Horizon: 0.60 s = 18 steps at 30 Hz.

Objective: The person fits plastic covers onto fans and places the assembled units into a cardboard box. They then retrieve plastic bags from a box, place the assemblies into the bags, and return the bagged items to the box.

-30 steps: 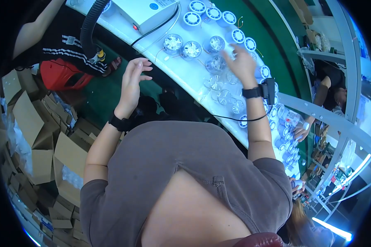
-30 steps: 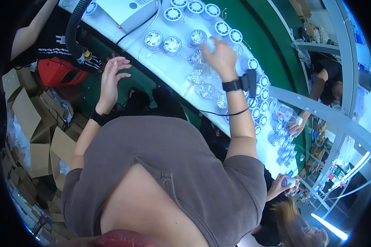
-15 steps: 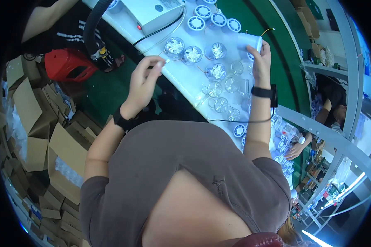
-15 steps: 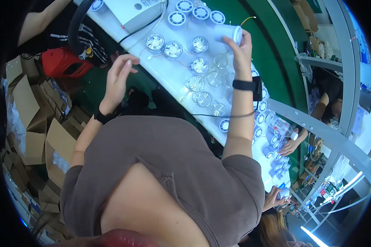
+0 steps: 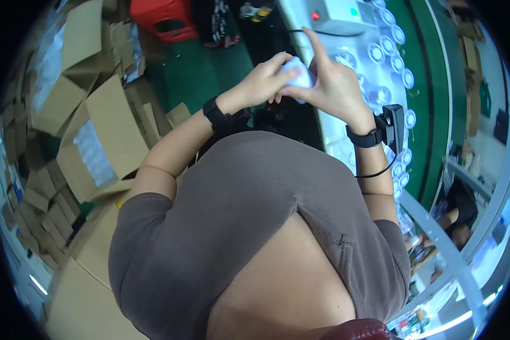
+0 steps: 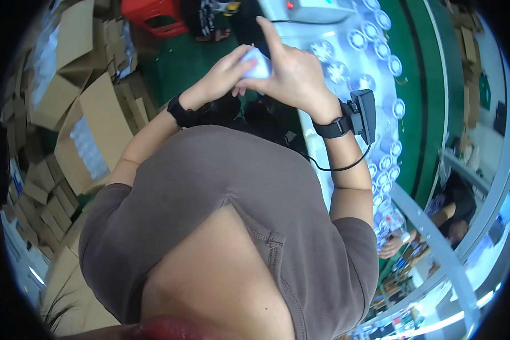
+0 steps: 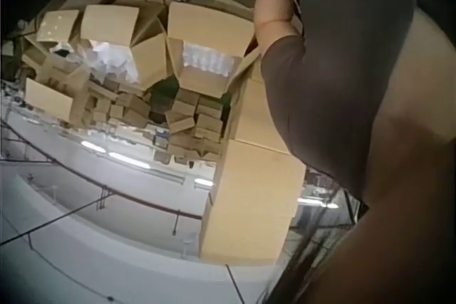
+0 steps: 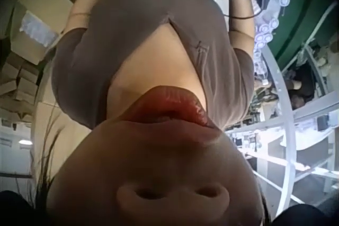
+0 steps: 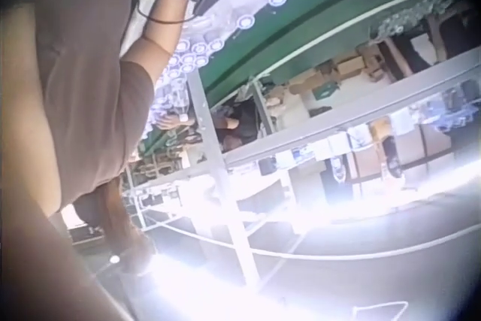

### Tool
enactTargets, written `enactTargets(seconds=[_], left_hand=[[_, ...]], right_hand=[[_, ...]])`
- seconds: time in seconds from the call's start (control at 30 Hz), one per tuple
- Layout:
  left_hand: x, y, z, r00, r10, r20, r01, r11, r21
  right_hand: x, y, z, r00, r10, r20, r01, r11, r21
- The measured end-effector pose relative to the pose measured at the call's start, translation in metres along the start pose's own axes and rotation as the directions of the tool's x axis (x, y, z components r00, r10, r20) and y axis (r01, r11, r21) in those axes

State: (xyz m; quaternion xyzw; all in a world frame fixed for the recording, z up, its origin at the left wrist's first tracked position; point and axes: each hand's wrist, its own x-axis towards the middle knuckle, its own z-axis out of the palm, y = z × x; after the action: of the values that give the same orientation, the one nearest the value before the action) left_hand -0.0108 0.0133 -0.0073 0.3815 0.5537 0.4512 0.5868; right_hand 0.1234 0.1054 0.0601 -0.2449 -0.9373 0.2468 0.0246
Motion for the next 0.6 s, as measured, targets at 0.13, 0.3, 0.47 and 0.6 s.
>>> enactTargets(seconds=[0.13,0.3,0.47,0.6], left_hand=[[-0.006,-0.056,-0.054,0.98,-0.156,-0.123,0.055,0.807,-0.588],[0.024,-0.121,-0.11,0.936,-0.303,-0.179,-0.003,0.501,-0.866],[0.074,-0.149,-0.132,0.952,-0.299,-0.065,0.041,0.334,-0.942],[0.107,-0.163,-0.14,0.896,-0.445,-0.005,0.088,0.188,-0.978]], right_hand=[[0.021,-0.009,0.018,0.98,-0.015,-0.196,0.055,0.978,0.203],[0.009,-0.024,0.036,0.986,0.14,-0.095,-0.095,0.923,0.374],[-0.005,-0.025,0.048,0.959,0.277,-0.063,-0.237,0.903,0.359],[-0.014,-0.025,0.051,0.933,0.355,-0.057,-0.312,0.879,0.36]])
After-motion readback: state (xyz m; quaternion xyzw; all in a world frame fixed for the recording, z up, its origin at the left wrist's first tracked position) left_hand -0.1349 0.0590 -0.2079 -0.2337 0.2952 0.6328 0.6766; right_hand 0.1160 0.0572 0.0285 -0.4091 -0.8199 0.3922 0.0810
